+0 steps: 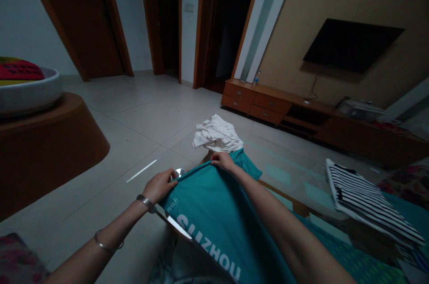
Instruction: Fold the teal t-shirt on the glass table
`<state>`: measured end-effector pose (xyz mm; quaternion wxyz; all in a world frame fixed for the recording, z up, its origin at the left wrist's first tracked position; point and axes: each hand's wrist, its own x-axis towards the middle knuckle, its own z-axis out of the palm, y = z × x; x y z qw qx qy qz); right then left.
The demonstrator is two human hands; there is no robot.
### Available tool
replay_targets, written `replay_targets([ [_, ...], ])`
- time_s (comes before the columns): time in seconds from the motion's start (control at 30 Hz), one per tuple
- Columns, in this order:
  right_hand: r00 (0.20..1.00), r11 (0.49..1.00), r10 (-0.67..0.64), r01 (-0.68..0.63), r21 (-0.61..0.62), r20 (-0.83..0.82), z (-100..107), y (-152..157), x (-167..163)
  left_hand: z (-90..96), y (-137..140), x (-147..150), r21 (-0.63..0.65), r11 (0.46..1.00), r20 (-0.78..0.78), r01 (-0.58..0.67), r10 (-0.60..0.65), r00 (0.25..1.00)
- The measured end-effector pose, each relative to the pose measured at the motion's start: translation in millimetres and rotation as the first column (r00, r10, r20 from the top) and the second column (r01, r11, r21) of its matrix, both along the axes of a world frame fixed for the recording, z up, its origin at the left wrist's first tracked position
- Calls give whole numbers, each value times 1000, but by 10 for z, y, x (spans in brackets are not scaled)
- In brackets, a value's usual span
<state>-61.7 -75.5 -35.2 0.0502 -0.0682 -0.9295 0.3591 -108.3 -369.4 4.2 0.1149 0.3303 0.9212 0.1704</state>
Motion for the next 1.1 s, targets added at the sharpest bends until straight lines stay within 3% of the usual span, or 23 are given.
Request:
replay_targets([
  [0.1, 998, 998, -60, 61, 6, -21, 89, 90, 7, 122, 137, 142, -45, 996, -303, 71, -81, 950],
  [0.17, 985, 985, -172, 172, 15, -19, 173, 244, 30, 175, 331, 240, -44, 978, -380, 204, -205, 902],
  [0.3, 929, 930, -365, 362, 67, 54, 294, 680, 193, 95, 828, 361, 19, 915, -257, 404, -386, 886],
  [0.47, 849, 867, -497, 476, 148, 180, 249, 938, 497, -197, 1236, 361, 16, 937, -204, 350, -339, 918],
  [0.77, 850, 860, -511, 506, 67, 132, 33, 598, 432, -391, 1181, 314, 131, 932, -228, 339, -304, 925],
  [0.97, 753, 750, -657, 658, -66, 40, 132, 807, 369, -416, 1171, 295, 245, 917, -191, 314, -272, 943],
  [1.1, 715, 710, -699, 690, -138, -16, 125, 1024, 417, -388, 1166, 298, 267, 915, -180, 302, -261, 948],
])
